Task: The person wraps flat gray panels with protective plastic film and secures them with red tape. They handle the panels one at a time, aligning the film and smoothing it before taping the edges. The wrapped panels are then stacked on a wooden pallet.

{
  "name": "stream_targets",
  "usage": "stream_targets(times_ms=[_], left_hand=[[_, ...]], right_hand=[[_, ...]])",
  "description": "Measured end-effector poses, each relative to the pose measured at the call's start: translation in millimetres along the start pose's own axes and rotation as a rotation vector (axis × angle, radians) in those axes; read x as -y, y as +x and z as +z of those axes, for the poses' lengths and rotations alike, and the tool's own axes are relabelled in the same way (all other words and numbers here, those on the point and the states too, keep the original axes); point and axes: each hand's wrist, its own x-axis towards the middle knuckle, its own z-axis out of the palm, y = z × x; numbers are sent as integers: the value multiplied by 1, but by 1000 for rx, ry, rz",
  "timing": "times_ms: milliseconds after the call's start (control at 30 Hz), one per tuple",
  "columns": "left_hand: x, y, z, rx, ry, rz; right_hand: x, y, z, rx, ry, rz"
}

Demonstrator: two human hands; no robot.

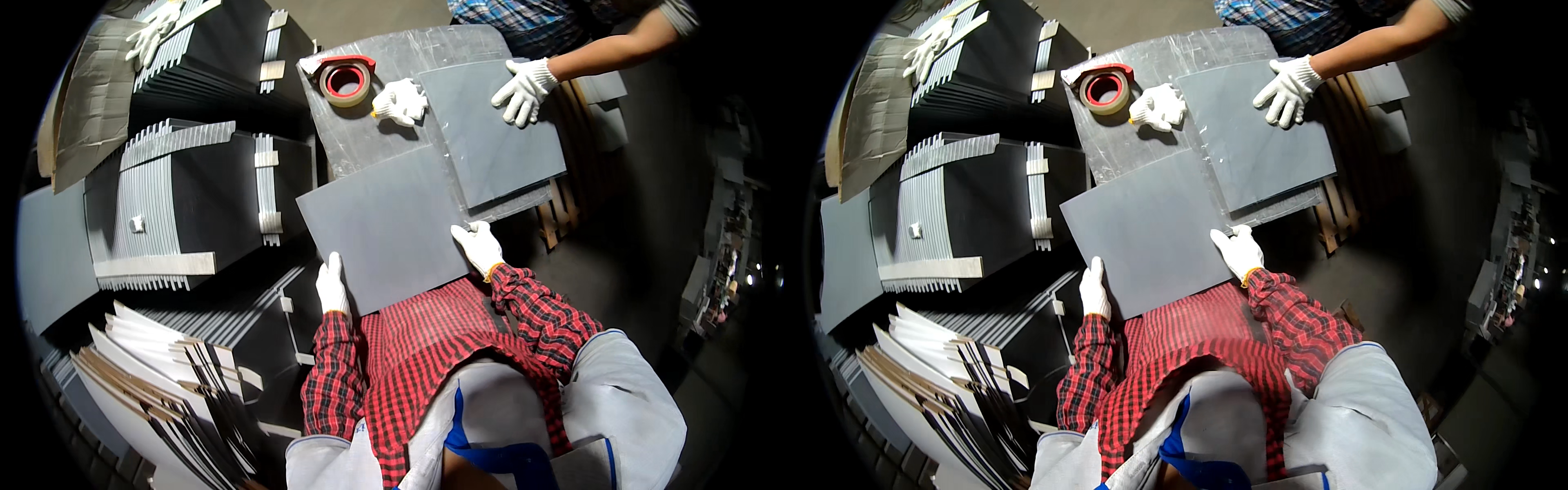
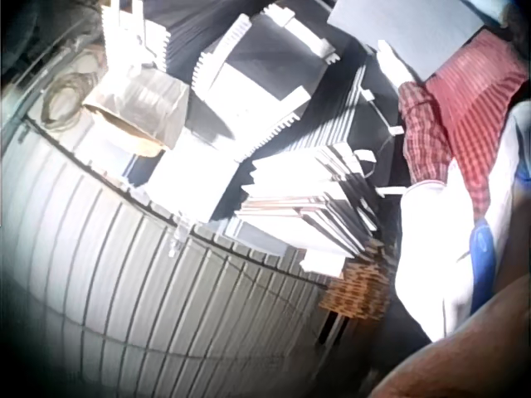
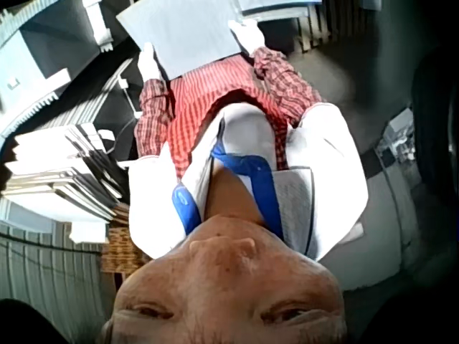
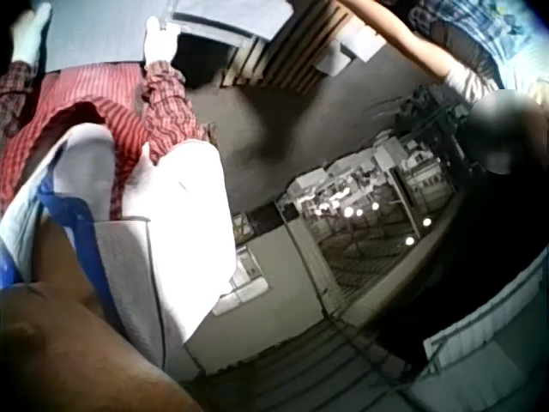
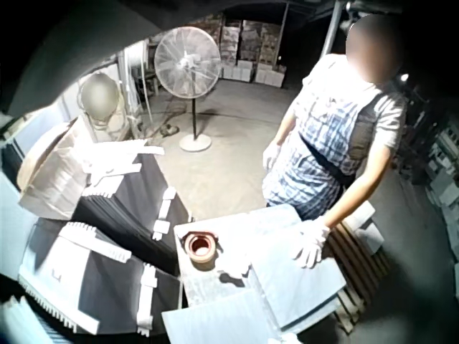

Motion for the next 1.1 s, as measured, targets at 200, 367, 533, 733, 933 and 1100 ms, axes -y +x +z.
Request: stream_targets(times_ms=[200, 367, 533, 733, 933, 1100], left_hand=[[30, -16, 4, -332, -100, 164], [2, -104, 5, -422, -340, 297], [-6, -161, -19, -686, -441, 556], [-44, -201, 15, -708, -453, 879], [-69, -192, 13, -233, 91, 1511], [-75, -202, 123, 345, -809, 1054]], right_hand=[[7, -13, 1, 192, 235, -40], [-2, -9, -4, 576, 445, -137], [43, -54, -39, 788, 674, -145], [46, -58, -49, 815, 1032, -110], [28, -111, -103, 642, 1298, -237], [-14, -97, -133, 556, 1410, -301]])
